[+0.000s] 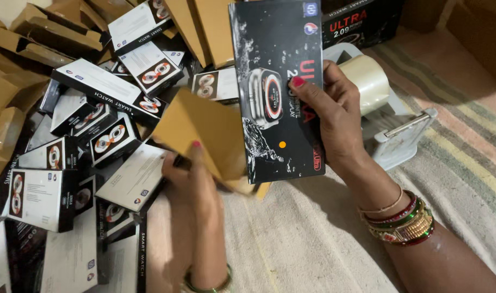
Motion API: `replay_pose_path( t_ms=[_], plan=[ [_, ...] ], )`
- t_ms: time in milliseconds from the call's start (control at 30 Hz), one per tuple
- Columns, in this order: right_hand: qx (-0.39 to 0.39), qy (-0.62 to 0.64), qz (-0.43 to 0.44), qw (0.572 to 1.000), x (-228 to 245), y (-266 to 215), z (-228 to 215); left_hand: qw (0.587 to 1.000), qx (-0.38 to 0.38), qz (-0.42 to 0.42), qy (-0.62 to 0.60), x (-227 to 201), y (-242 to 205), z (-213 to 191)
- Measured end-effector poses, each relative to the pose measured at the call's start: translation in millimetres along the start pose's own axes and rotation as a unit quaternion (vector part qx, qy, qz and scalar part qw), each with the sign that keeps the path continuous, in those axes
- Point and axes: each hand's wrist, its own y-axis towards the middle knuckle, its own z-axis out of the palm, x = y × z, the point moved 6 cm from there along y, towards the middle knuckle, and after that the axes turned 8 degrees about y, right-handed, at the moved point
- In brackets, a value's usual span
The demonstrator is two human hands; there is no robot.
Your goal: The person opens smartwatch boxes, removes the watch and accessories, places them into small cardboard shipping boxes, and seals the boxes with clear packing tape. The process is repeated for multiple units.
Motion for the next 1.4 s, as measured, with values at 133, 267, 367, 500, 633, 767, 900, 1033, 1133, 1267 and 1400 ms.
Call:
replay_pose_path(
  t_ms=[133,267,367,500,633,767,900,1033,1133,1267,1400],
  plan=[
    [0.016,-0.011,-0.049,0.999,4,-1,0,0.996,0.000,0.082,0.035,-33,-65,-22],
    [0.016,-0.029,-0.087,0.996,0,2,-2,0.990,0.019,-0.116,0.072,-23,-123,-61],
    [-0.005,-0.083,-0.100,0.992,-4,5,-5,0.980,0.065,-0.122,0.142,-21,-147,-62],
    [-0.055,-0.118,-0.084,0.988,-2,5,-12,0.864,0.210,0.222,0.401,-74,-145,-34],
    [-0.042,-0.071,-0.088,0.993,6,7,-7,0.643,0.375,0.397,0.536,-101,-141,-7],
    [-0.043,-0.104,-0.091,0.989,7,10,-10,0.475,0.542,0.214,0.659,-66,-104,32],
    [-0.048,-0.114,-0.100,0.987,4,6,-14,0.500,0.428,0.192,0.728,-59,-79,55],
    [-0.047,-0.171,-0.137,0.975,13,6,-10,0.557,0.327,0.190,0.739,-67,-65,50],
    [-0.042,-0.225,-0.139,0.963,15,5,-7,0.645,0.301,0.130,0.691,-75,-48,17],
    [-0.020,-0.242,-0.130,0.961,10,-2,0,0.680,0.286,0.302,0.604,-76,-46,16],
    [-0.001,-0.285,-0.120,0.951,6,-1,6,0.686,0.205,0.285,0.637,-52,-49,28]
  ],
)
